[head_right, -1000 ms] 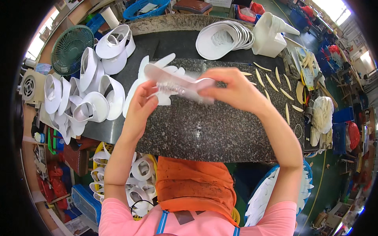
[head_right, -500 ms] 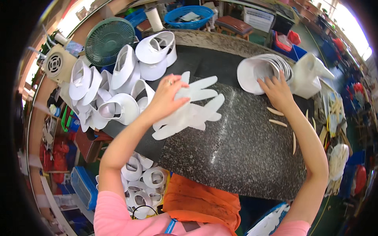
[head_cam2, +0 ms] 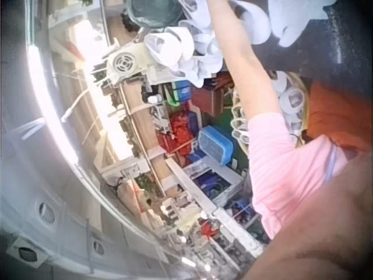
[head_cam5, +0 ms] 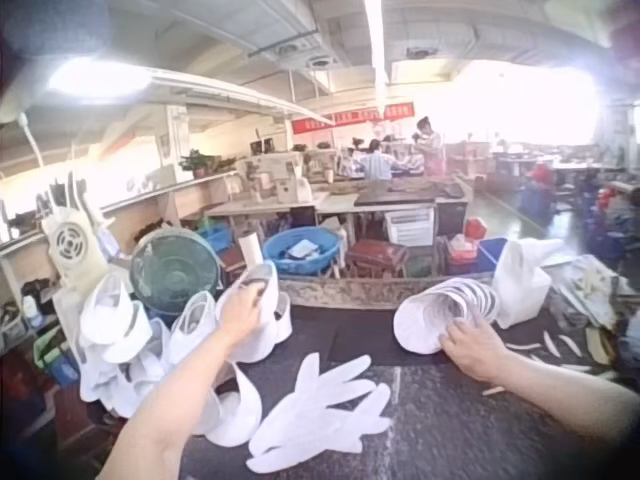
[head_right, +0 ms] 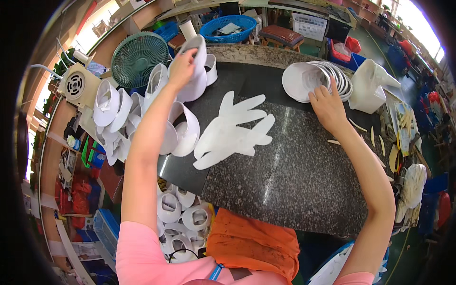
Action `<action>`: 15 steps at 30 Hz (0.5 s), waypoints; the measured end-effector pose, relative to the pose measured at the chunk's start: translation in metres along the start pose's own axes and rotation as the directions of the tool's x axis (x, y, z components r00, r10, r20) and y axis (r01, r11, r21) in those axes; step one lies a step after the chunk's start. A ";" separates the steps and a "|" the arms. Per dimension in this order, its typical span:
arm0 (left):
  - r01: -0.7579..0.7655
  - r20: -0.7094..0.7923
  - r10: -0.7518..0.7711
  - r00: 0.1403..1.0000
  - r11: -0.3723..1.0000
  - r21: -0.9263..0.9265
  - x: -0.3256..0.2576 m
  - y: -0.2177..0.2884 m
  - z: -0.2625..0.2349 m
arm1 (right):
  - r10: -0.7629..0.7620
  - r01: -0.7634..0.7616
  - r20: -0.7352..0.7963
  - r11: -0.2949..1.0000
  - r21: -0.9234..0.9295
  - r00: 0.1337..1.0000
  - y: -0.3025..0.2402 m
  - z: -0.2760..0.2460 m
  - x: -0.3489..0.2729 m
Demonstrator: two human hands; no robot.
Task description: Assembling and inspecting white shoe upper components with decorative floral elements at a factory workstation.
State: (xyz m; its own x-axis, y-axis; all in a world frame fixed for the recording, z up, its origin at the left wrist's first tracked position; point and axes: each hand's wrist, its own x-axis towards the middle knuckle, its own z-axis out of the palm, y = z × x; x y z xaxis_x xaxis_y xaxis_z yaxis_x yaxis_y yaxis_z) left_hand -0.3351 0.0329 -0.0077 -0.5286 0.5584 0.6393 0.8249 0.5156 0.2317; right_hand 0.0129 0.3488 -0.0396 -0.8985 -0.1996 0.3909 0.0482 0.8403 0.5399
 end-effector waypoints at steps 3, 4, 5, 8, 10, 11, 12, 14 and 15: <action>0.142 -0.172 -0.192 0.966 0.953 -0.267 0.009 -0.003 -0.020 | 0.067 -0.085 0.197 0.993 0.085 0.978 -0.018 -0.028 -0.007; 0.137 -0.172 -0.188 0.967 0.953 -0.270 0.010 -0.003 -0.027 | 0.072 -0.090 0.199 0.993 0.081 0.977 -0.025 -0.031 -0.010; 0.204 -0.028 -0.234 0.972 0.896 -0.395 0.013 -0.004 -0.034 | 0.073 -0.102 0.159 0.977 0.187 0.985 -0.034 -0.031 -0.011; 0.204 0.052 -0.208 0.977 0.824 -0.528 0.019 0.007 -0.036 | 0.141 -0.168 0.091 0.810 0.562 0.986 -0.062 -0.034 0.020; 0.140 0.096 -0.112 0.989 0.915 -0.378 0.016 0.009 -0.031 | 0.236 -0.287 0.184 0.552 0.783 0.954 -0.093 -0.024 0.071; 0.130 0.155 -0.067 0.986 0.887 -0.443 0.012 0.004 -0.032 | 0.272 -0.268 0.158 0.435 0.860 0.949 -0.109 -0.022 0.102; 0.132 0.167 -0.063 0.984 0.886 -0.444 0.006 0.009 -0.029 | 0.316 -0.252 0.147 0.320 0.913 0.937 -0.122 -0.018 0.129; 0.153 0.225 -0.060 0.973 0.893 -0.423 0.009 0.045 -0.017 | 0.425 -0.309 0.242 0.094 0.946 0.872 -0.135 0.009 0.167; 0.136 0.215 -0.050 0.975 0.904 -0.405 0.004 0.033 -0.019 | 0.399 -0.272 0.230 0.053 0.961 0.888 -0.154 0.004 0.190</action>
State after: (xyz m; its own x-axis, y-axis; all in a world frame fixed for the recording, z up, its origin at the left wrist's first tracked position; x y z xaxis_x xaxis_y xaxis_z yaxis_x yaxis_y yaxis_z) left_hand -0.3060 0.0394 0.0163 -0.6000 0.6585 0.4542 0.7552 0.2791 0.5931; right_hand -0.1672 0.1831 -0.0513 -0.8786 0.2740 0.3913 -0.1717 0.5832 -0.7940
